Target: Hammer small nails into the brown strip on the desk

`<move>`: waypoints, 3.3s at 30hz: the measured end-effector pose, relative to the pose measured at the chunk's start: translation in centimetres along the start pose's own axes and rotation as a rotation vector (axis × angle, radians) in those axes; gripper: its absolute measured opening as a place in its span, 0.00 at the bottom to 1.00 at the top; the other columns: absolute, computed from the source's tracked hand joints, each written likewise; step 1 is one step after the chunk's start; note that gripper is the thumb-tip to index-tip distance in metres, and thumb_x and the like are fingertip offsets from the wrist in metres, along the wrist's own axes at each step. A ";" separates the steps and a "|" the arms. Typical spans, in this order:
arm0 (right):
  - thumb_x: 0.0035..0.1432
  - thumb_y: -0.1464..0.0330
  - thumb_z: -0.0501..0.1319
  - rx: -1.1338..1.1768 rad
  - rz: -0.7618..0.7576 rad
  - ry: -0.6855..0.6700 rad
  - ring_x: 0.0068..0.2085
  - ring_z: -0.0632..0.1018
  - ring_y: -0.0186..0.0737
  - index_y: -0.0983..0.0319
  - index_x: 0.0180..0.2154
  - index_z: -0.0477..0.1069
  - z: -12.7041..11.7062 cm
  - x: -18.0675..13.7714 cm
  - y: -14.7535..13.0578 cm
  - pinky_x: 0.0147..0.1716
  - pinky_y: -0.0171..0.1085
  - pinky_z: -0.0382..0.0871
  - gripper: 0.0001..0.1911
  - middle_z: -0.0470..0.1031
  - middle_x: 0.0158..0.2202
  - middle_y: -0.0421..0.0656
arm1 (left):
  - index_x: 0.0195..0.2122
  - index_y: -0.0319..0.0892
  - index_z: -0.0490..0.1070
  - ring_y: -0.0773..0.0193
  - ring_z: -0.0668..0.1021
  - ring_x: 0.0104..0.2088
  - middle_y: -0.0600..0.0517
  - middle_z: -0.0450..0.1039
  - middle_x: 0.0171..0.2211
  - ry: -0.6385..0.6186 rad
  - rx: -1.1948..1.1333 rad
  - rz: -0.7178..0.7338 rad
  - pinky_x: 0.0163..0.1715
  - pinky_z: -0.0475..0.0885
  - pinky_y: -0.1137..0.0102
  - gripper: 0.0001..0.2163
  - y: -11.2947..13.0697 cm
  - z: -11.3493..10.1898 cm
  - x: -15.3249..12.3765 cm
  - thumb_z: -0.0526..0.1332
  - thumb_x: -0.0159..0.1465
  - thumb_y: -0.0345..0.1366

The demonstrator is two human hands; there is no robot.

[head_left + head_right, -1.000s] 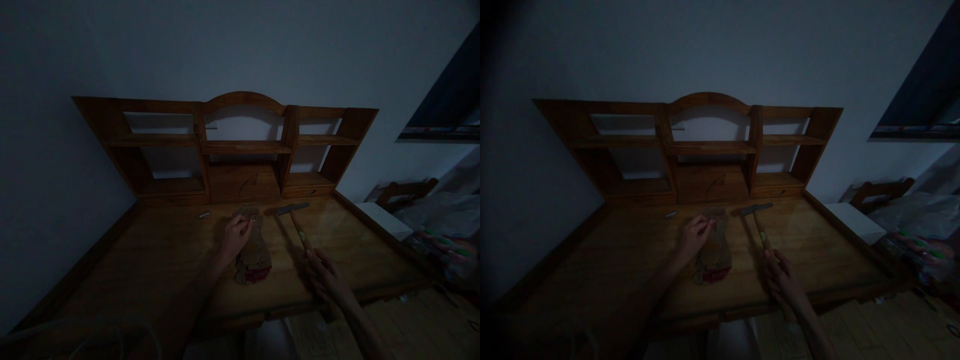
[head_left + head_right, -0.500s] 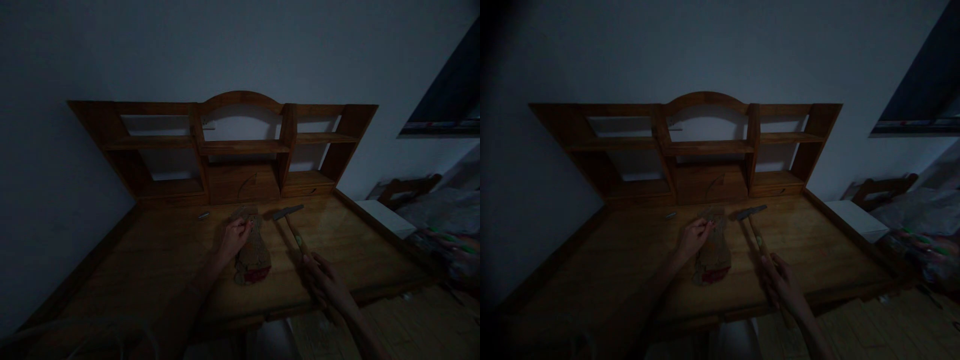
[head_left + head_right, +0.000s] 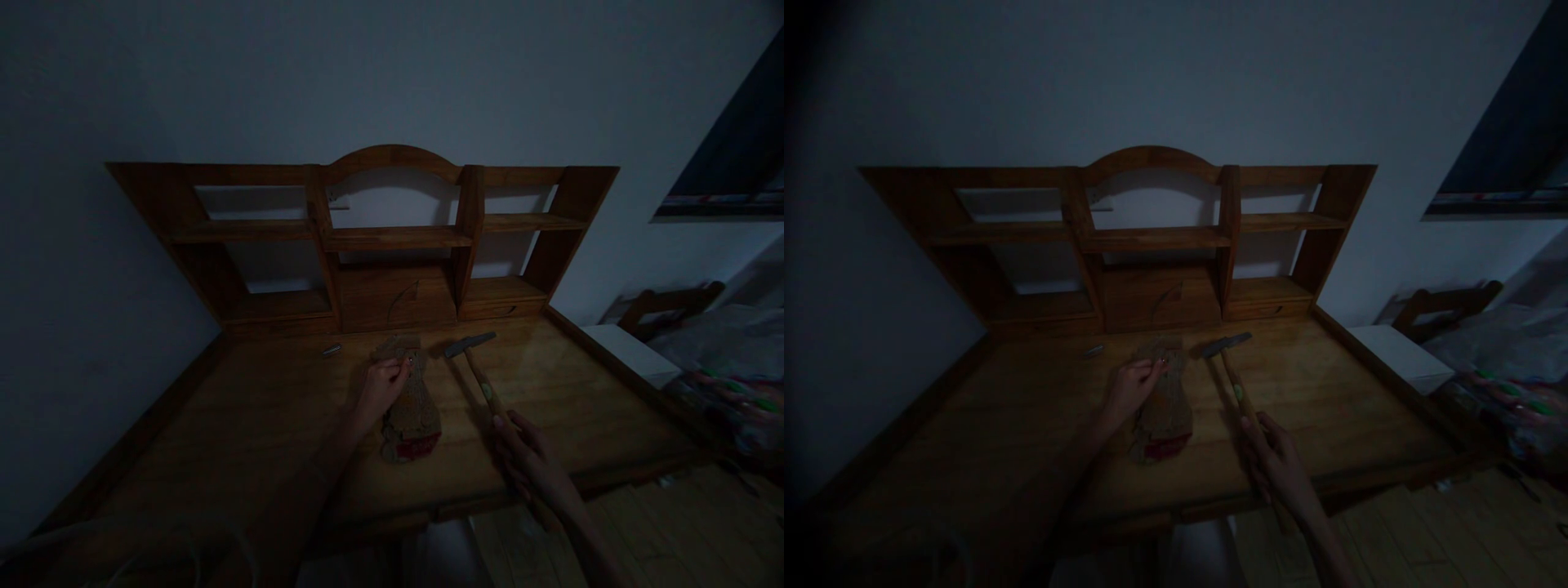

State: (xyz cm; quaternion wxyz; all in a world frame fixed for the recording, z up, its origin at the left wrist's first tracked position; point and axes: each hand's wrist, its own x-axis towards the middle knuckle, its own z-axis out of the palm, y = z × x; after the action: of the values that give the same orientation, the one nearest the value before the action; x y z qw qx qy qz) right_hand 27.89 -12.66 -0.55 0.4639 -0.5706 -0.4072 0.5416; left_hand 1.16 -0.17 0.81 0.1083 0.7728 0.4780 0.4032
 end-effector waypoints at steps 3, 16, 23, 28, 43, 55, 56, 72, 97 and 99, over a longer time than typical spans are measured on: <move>0.56 0.50 0.59 -0.023 -0.030 0.010 0.12 0.56 0.24 0.58 0.39 0.64 0.2 -0.1 -0.2 0.08 0.24 0.48 0.19 0.60 0.17 0.30 | 0.33 0.43 0.79 0.68 0.75 0.28 0.51 0.74 0.26 0.007 -0.037 -0.003 0.29 0.66 0.74 0.19 0.1 0.0 -0.1 0.50 0.69 0.42; 0.53 0.51 0.61 -0.186 -0.173 0.113 0.19 0.67 0.32 0.59 0.42 0.69 0.7 -0.4 0.1 0.13 0.28 0.55 0.21 0.68 0.21 0.37 | 0.30 0.42 0.75 0.68 0.75 0.26 0.54 0.76 0.26 0.014 -0.077 -0.250 0.25 0.63 0.75 0.17 -0.9 0.9 0.0 0.54 0.65 0.47; 0.58 0.52 0.58 -0.275 -0.245 0.045 0.22 0.69 0.34 0.60 0.41 0.69 1.1 -1.0 -0.2 0.17 0.29 0.59 0.20 0.70 0.24 0.38 | 0.31 0.45 0.79 0.67 0.76 0.26 0.54 0.78 0.26 -0.020 -0.073 -0.249 0.25 0.64 0.75 0.08 -0.9 1.0 0.1 0.66 0.57 0.42; 0.59 0.55 0.58 -0.491 -0.399 0.080 0.37 0.77 0.45 0.60 0.46 0.69 0.9 -1.8 -1.5 0.34 0.35 0.70 0.19 0.78 0.37 0.46 | 0.33 0.45 0.80 0.66 0.77 0.27 0.53 0.78 0.26 -0.026 -0.021 -0.233 0.26 0.64 0.74 0.06 -0.8 0.9 0.0 0.65 0.58 0.39; 0.64 0.57 0.50 -1.076 -0.518 -0.110 0.35 0.81 0.51 0.59 0.51 0.67 1.7 -2.3 -4.8 0.31 0.38 0.67 0.19 0.80 0.33 0.50 | 0.33 0.46 0.80 0.62 0.79 0.31 0.50 0.80 0.32 -0.071 0.011 -0.208 0.28 0.65 0.73 0.05 -0.8 0.7 0.0 0.65 0.57 0.33; 0.63 0.58 0.52 -0.948 -0.519 -0.082 0.35 0.80 0.50 0.58 0.49 0.68 1.1 -1.2 -3.3 0.32 0.38 0.68 0.18 0.80 0.34 0.48 | 0.34 0.46 0.80 0.61 0.80 0.33 0.50 0.81 0.34 -0.064 -0.013 -0.182 0.30 0.67 0.72 0.06 -1.3 1.1 -0.1 0.65 0.59 0.37; 0.62 0.58 0.52 -0.941 -0.513 -0.076 0.35 0.80 0.50 0.58 0.49 0.68 1.1 -1.2 -3.3 0.32 0.38 0.68 0.18 0.80 0.34 0.48 | 0.34 0.46 0.80 0.61 0.80 0.32 0.50 0.81 0.33 -0.064 -0.011 -0.178 0.30 0.67 0.72 0.06 -1.4 1.1 -0.1 0.65 0.59 0.38; 0.60 0.56 0.57 -0.628 -0.481 0.004 0.32 0.78 0.45 0.60 0.43 0.71 1.2 -0.9 -3.0 0.29 0.35 0.67 0.16 0.78 0.31 0.45 | 0.35 0.46 0.81 0.61 0.80 0.32 0.50 0.81 0.34 -0.092 -0.004 -0.229 0.28 0.66 0.73 0.07 -1.4 1.2 -0.1 0.64 0.59 0.40; 0.41 0.44 0.65 -0.045 -0.174 0.231 0.20 0.69 0.33 0.63 0.39 0.72 0.3 0.6 -1.4 0.15 0.29 0.59 0.32 0.69 0.22 0.39 | 0.34 0.40 0.76 0.58 0.79 0.37 0.48 0.78 0.35 -0.100 0.206 -0.387 0.38 0.71 0.66 0.07 -18.7 -8.1 1.9 0.63 0.56 0.36; 0.41 0.44 0.66 -0.056 -0.159 0.232 0.21 0.71 0.35 0.63 0.40 0.72 0.2 0.5 -1.5 0.15 0.30 0.60 0.32 0.71 0.22 0.41 | 0.36 0.40 0.75 0.57 0.77 0.39 0.47 0.77 0.38 -0.088 0.253 -0.360 0.41 0.71 0.65 0.07 -19.1 -7.9 1.6 0.60 0.58 0.34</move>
State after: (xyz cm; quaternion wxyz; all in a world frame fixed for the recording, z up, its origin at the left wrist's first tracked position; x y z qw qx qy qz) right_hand 27.83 -11.77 0.74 0.5331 -0.6083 -0.4096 0.4218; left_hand -16.64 9.36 -3.79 0.1014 0.6992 0.6498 0.2803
